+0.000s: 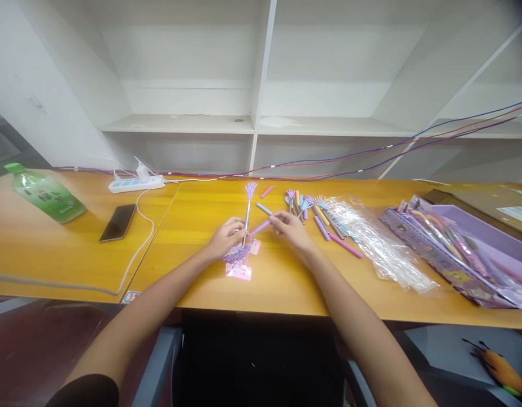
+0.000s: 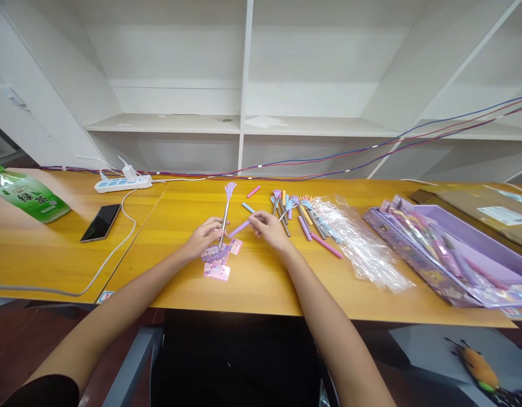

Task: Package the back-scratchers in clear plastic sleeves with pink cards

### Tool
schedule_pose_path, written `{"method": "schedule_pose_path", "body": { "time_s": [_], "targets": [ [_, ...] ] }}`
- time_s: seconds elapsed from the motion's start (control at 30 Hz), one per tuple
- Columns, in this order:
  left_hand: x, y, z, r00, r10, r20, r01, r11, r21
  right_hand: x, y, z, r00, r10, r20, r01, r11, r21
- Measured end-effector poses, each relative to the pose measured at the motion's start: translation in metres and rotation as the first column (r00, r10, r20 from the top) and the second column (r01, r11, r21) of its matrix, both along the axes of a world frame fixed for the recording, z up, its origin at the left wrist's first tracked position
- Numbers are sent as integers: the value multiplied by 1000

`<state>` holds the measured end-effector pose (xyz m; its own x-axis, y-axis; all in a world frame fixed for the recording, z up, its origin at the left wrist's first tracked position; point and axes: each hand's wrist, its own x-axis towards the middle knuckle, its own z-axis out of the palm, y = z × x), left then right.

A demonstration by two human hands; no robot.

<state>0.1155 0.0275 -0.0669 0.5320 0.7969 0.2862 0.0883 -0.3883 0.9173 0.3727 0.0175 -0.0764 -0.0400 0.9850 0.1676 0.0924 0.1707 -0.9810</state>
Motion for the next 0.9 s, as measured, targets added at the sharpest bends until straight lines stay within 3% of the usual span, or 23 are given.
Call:
{"method": "schedule_pose_path", "body": {
  "time_s": [0.17,0.3,0.43,0.6,0.8,0.9],
  "targets": [
    [-1,2,-2,998,-43,-36,44,999,18,-35,-7,-14,967,242,-84,-246,968,-42],
    [-1,1,-3,981,-143,-133,151,987,52,-37,-13,-12,958,276,-73,-278,960,-22],
    [0,-1,-2,973,-140,-186,157,984,83,-33,-13,-10,950,312,25,-312,950,-16],
    [0,-1,-5,970,-101,-219,125,987,99,-26,-12,-6,985,90,147,-104,991,85],
    [1,0,-7,958,-64,-279,117,978,174,-12,-4,-3,992,48,-120,-43,998,44],
    [2,0,-7,949,-67,-309,133,971,200,-9,2,-4,945,-51,-324,63,998,27]
  ]
}}
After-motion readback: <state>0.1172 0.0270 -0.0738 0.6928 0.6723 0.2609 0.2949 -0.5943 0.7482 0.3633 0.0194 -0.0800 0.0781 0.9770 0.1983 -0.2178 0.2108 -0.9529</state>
